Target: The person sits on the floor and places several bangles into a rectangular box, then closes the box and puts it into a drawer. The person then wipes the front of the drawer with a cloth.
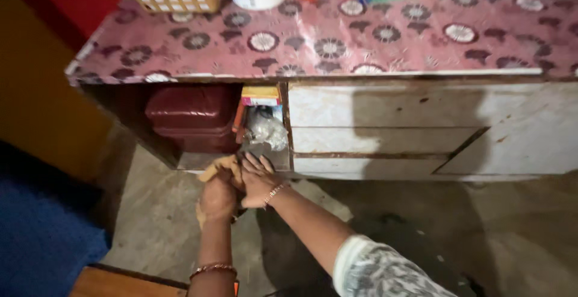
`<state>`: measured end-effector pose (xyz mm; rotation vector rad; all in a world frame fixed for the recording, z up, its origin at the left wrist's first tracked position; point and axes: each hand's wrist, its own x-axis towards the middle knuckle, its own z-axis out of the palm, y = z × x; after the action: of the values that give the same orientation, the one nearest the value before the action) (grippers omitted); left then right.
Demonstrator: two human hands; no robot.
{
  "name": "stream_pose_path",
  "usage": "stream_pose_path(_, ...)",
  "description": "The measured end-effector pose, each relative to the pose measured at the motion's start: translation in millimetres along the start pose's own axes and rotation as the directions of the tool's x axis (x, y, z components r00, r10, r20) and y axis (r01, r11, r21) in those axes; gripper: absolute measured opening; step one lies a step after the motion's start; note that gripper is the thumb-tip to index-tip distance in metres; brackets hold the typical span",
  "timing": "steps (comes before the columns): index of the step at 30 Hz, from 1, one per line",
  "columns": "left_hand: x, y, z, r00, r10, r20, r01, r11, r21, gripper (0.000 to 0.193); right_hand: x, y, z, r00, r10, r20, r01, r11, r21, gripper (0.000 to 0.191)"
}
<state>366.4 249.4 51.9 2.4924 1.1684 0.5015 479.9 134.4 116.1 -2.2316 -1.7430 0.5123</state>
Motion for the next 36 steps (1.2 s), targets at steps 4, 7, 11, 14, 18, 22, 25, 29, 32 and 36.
stream_pose_path(4,-6,1,-14,0.904,-0.362,0.228,0.426,0.723,-0.544,0.033,-47,-19,-2,0.96,0.005,-0.279,0.092,0.939,0.333,0.11)
stream_pose_path(7,-6,11,-19,0.919,-0.205,0.337,0.394,0.476,-0.786,0.033,-65,-34,-10,0.905,0.045,-0.424,0.177,0.864,0.47,0.087)
stream_pose_path(11,6,33,-54,0.963,-0.048,0.265,0.216,0.725,-0.654,0.048,-44,-28,-26,0.85,0.235,-0.472,-0.091,0.947,0.308,0.068)
stream_pose_path(14,9,48,-69,0.974,-0.138,0.178,0.151,0.987,-0.058,0.077,-20,-12,-12,0.796,0.116,-0.594,-0.091,0.993,0.071,0.075)
stream_pose_path(18,14,50,-48,0.921,-0.212,0.327,0.12,0.953,0.279,0.09,4,15,23,0.882,-0.03,-0.47,-0.029,0.993,-0.117,0.083)
stream_pose_path(22,5,34,-7,0.985,-0.07,0.157,0.012,0.941,0.339,0.085,18,24,48,0.852,-0.013,-0.523,-0.074,0.987,-0.144,0.064)
stream_pose_path(25,9,22,8,0.961,-0.141,0.239,0.05,0.935,0.351,0.088,19,28,52,0.83,-0.038,-0.556,-0.066,0.984,-0.166,0.062)
stream_pose_path(29,10,17,8,0.953,-0.156,0.261,0.08,0.957,0.278,0.083,-1,27,52,0.768,-0.118,-0.63,-0.106,0.946,-0.305,0.058)
stream_pose_path(32,8,20,4,0.954,-0.169,0.25,0.103,0.961,0.255,0.082,-34,18,41,0.853,-0.046,-0.519,-0.121,0.952,-0.282,0.036)
stream_pose_path(36,9,26,-1,0.948,-0.188,0.257,0.131,0.966,0.221,0.082,-75,-11,-7,0.811,-0.06,-0.581,0.034,0.998,-0.056,0.035)
